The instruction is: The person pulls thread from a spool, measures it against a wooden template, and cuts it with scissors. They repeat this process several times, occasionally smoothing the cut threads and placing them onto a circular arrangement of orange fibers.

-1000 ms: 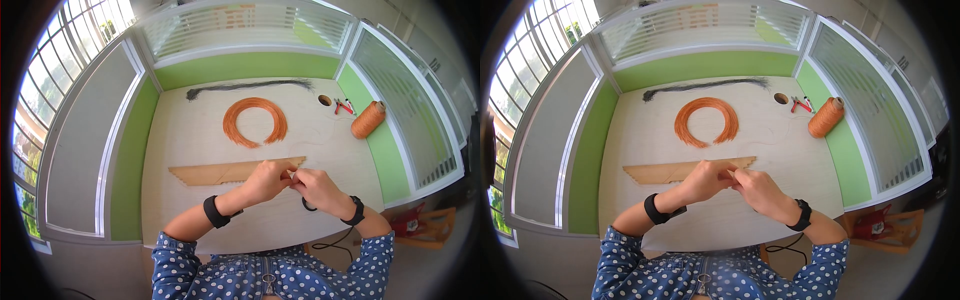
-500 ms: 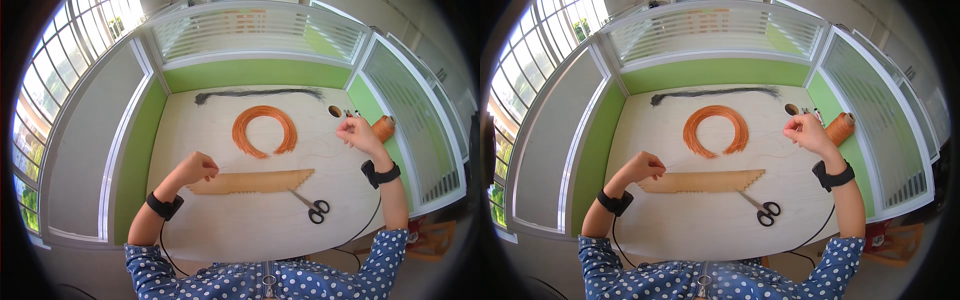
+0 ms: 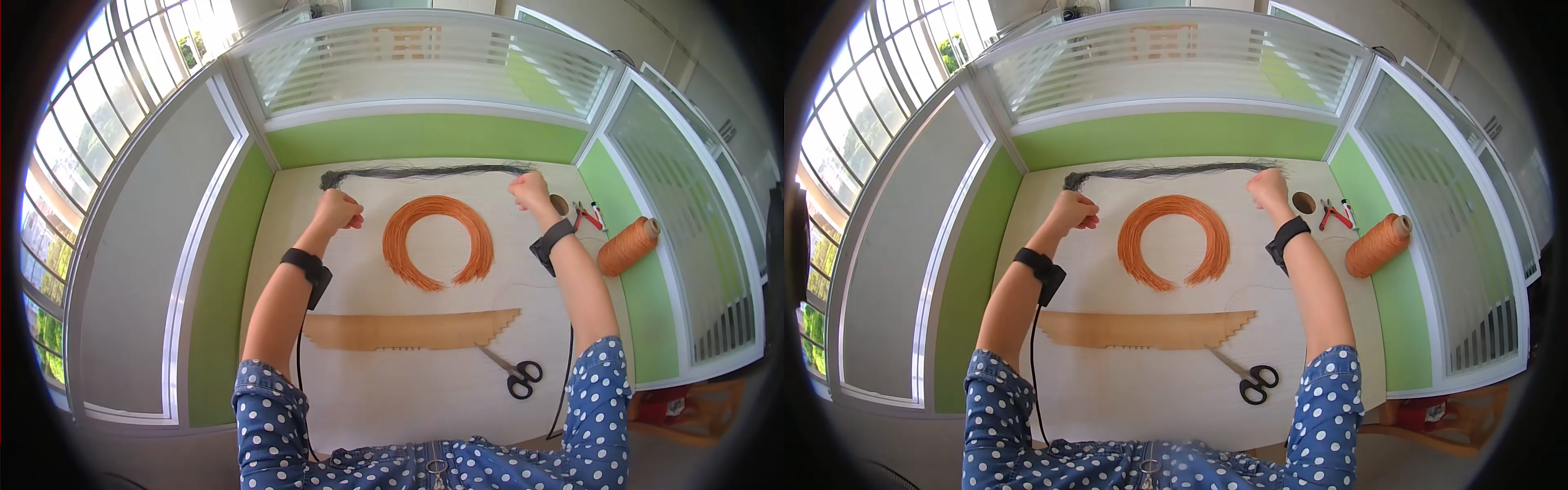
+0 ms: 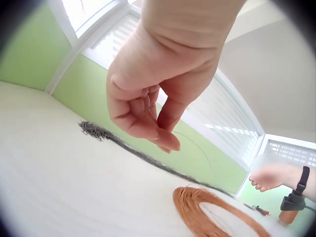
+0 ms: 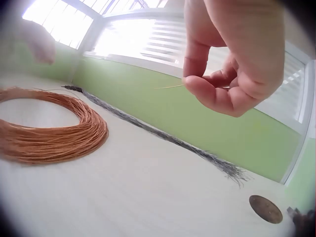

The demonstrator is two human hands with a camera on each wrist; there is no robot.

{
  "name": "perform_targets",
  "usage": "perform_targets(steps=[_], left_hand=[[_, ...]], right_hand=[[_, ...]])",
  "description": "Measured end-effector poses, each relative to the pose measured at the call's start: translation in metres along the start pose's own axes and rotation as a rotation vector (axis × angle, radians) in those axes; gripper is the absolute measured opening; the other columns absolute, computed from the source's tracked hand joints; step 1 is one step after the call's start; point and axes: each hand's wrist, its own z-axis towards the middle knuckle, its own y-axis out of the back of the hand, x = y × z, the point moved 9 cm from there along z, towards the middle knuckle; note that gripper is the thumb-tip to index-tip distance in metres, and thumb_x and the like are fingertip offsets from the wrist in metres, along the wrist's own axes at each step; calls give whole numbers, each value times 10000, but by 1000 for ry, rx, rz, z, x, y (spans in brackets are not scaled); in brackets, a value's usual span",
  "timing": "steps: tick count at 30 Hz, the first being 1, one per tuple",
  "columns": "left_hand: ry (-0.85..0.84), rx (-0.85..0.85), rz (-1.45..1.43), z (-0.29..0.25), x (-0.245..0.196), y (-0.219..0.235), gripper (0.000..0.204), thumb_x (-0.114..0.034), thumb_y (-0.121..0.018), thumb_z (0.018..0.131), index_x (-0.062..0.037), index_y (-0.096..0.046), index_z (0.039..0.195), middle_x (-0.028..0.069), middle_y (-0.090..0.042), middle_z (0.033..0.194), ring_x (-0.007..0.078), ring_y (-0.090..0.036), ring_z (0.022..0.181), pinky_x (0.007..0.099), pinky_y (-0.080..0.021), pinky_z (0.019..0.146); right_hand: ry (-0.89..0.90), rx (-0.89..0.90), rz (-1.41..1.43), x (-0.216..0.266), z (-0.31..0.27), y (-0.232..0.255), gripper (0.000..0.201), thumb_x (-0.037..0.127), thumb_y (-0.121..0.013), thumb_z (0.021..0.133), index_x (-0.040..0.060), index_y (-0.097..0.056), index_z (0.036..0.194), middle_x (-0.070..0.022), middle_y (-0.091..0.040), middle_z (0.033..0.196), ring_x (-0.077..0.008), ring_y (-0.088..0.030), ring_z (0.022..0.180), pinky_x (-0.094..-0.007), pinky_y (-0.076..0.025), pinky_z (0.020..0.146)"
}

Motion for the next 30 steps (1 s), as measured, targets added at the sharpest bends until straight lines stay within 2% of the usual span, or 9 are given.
perform_targets(steps=[2,3,7,9,12,15,19,21,30], left_hand=[[-12,-24,78,4,2,-15,105,-55,-604,741,46,-625,756,107,-643,612,164,-636,506,240,-502,467],[-22,-46,155,4,4,-19,96,-39,-596,727,52,-620,743,111,-637,585,164,-630,482,240,-502,458],[-60,-35,184,9,8,-31,87,-26,-576,703,36,-616,657,98,-624,540,146,-626,476,231,-500,465],[-38,33,391,1,4,-37,142,-30,-563,690,-4,-621,563,79,-612,505,137,-624,471,235,-498,461],[-33,75,492,-3,6,-42,211,-42,-559,682,-47,-613,479,62,-605,486,130,-617,463,238,-493,456],[27,125,378,-11,8,-44,71,-16,-581,688,29,-599,636,112,-630,569,153,-628,488,249,-485,429],[13,155,375,-16,9,-44,71,-21,-582,687,28,-601,639,113,-634,580,157,-633,497,247,-492,442],[33,163,398,-22,9,-44,202,-23,-546,679,-8,-633,497,83,-620,518,133,-603,451,245,-498,443],[70,219,305,-34,8,-51,179,-14,-538,712,49,-628,571,123,-632,563,168,-641,505,262,-513,444]], right_hand=[[249,-201,-456,4,-5,-4,85,132,-609,697,56,-648,700,-147,-642,707,-263,-634,635,-350,-514,593],[283,-196,-485,6,-16,-8,84,125,-591,695,69,-652,681,-185,-636,760,-332,-627,710,-386,-509,667],[419,-130,-615,4,-53,-19,82,105,-590,705,55,-649,680,-178,-633,727,-323,-624,714,-389,-507,663],[601,-80,-697,8,-72,-29,83,69,-576,721,32,-644,693,-177,-621,732,-333,-615,726,-406,-499,662],[684,-58,-683,13,-100,-30,95,55,-563,739,10,-640,706,-189,-595,751,-351,-601,722,-423,-489,654],[709,-53,-700,20,-115,-30,105,-40,-514,705,-34,-617,683,-242,-586,769,-379,-609,728,-418,-503,642],[706,-37,-713,16,-119,-33,86,-44,-523,694,-40,-608,680,-255,-576,763,-387,-605,725,-425,-503,639],[734,-47,-736,19,-123,-33,83,-44,-527,698,-39,-610,690,-248,-584,747,-386,-609,717,-429,-503,638],[582,77,-574,20,-122,-34,70,-1,-567,705,-21,-634,697,-230,-619,725,-366,-623,717,-405,-510,679]])
